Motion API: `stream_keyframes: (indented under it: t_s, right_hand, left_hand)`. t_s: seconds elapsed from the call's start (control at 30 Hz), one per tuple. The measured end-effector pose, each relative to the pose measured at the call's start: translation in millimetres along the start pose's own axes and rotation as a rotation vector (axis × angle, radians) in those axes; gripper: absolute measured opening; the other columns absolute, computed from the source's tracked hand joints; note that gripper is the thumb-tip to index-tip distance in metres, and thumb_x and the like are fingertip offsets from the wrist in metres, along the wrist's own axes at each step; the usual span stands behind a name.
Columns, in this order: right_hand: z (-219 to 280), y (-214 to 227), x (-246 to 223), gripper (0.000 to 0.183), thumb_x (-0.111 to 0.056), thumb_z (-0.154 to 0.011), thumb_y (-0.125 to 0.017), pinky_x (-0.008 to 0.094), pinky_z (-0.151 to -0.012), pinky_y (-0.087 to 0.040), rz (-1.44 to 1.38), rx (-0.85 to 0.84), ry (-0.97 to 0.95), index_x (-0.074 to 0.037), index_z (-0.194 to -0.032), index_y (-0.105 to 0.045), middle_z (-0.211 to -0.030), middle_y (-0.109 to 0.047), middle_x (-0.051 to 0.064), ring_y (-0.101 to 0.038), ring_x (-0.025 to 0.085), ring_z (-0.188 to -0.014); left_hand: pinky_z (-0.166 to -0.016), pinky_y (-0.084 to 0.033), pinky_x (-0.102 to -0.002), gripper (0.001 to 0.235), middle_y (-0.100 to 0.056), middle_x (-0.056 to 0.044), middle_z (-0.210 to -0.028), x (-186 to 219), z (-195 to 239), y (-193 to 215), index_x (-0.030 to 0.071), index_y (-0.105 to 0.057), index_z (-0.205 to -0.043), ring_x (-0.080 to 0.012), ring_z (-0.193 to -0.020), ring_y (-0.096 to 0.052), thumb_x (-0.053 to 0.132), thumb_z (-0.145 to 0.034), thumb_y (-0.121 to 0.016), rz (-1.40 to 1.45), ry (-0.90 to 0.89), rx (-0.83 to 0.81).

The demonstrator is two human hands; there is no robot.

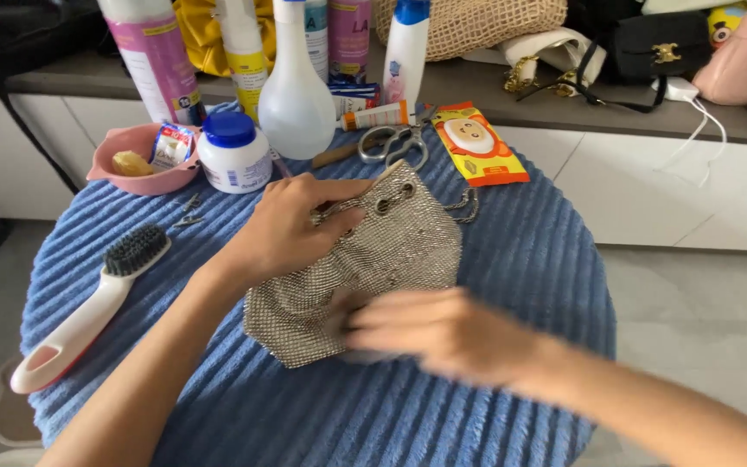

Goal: Cleaning the interior lining and exterior of a rhinestone-covered bag using a cloth.

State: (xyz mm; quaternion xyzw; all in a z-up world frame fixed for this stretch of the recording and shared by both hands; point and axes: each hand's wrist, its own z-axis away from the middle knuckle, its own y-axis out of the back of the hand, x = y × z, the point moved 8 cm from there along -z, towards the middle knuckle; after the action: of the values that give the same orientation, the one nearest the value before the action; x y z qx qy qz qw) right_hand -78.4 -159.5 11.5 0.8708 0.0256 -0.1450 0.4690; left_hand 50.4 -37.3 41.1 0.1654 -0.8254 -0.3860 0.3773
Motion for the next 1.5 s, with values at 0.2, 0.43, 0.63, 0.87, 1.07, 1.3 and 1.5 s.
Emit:
stream_keyframes:
  t_s: [0.2, 0.43, 0.63, 0.87, 1.07, 1.3, 1.5]
  right_hand:
    - [48.0, 65.3, 49.9, 0.058, 0.021, -0.075, -0.048, 0.042, -0.092, -0.058, 0.144, -0.014, -0.182, -0.014, -0.109, -0.081, -0.113, -0.08, 0.003, -0.075, 0.028, -0.106]
    - [16.2, 26.6, 38.8, 0.05, 0.014, -0.071, -0.062, 0.039, -0.08, -0.062, -0.11, 0.028, -0.11, -0.015, -0.106, -0.083, -0.11, -0.082, 0.005, -0.079, 0.029, -0.095]
    - [-50.5, -11.3, 6.9, 0.022, -0.006, -0.092, -0.071, 0.04, -0.082, -0.061, -0.191, -0.015, -0.015, -0.013, -0.112, -0.077, -0.109, -0.076, 0.009, -0.075, 0.029, -0.095]
    - [-79.5, -32.7, -13.1, 0.021, -0.01, -0.1, -0.066, 0.037, -0.093, -0.062, -0.021, 0.051, -0.103, -0.001, -0.119, -0.068, -0.108, -0.061, 0.009, -0.07, 0.023, -0.097]
    - [-80.5, -51.4, -17.1, 0.017, -0.009, -0.106, -0.055, 0.041, -0.101, -0.052, 0.208, 0.022, 0.016, 0.002, -0.113, -0.065, -0.128, -0.051, 0.014, -0.059, 0.029, -0.105]
    - [-32.0, -16.1, 0.6, 0.064, 0.027, -0.077, -0.056, 0.042, -0.105, -0.053, -0.078, -0.232, 0.043, -0.006, -0.132, -0.066, -0.135, -0.057, 0.016, -0.057, 0.03, -0.113]
    - [26.0, 14.2, 31.2, 0.075, 0.031, -0.074, -0.047, 0.025, -0.092, -0.066, 0.045, -0.231, -0.039, -0.013, -0.133, -0.066, -0.14, -0.052, 0.011, -0.062, 0.024, -0.118]
  left_hand:
    - [-0.085, -0.054, -0.047, 0.038, -0.077, -0.011, -0.082, -3.4, 2.1, -2.2, 0.016, -0.072, -0.132, -0.0322, -0.078, -0.071, 0.019, -0.094, -0.068, 0.132, -0.091, 0.041]
    - [-0.088, -0.055, -0.045, 0.039, -0.08, -0.005, -0.096, -9.2, 0.4, -2.9, 0.021, -0.07, -0.134, -0.0267, -0.088, -0.076, 0.025, -0.095, -0.066, 0.163, -0.034, 0.029]
    - [-0.096, -0.054, -0.048, 0.039, -0.079, -0.005, -0.114, -8.0, -0.2, -1.0, 0.021, -0.068, -0.135, -0.0296, -0.106, -0.075, 0.024, -0.096, -0.065, 0.167, 0.017, 0.001]
    - [-0.095, -0.05, -0.036, 0.043, -0.071, -0.007, -0.133, -6.2, -3.2, -1.5, 0.015, -0.068, -0.135, -0.0221, -0.123, -0.067, 0.027, -0.093, -0.066, 0.107, -0.025, -0.021]
    - [-0.093, -0.051, -0.03, 0.042, -0.072, -0.005, -0.132, 2.7, -1.5, 1.4, 0.011, -0.066, -0.136, -0.0118, -0.118, -0.065, 0.024, -0.097, -0.063, 0.188, -0.066, -0.073]
    - [-0.099, -0.052, -0.032, 0.042, -0.069, -0.008, -0.136, 8.2, -0.5, 2.5, 0.008, -0.063, -0.138, -0.0164, -0.122, -0.066, 0.021, -0.098, -0.062, 0.231, -0.121, -0.101]
    - [-0.095, -0.053, -0.032, 0.045, -0.072, -0.006, -0.132, 0.9, -0.2, -0.7, 0.01, -0.063, -0.139, -0.0162, -0.117, -0.069, 0.027, -0.098, -0.062, 0.183, -0.058, -0.121]
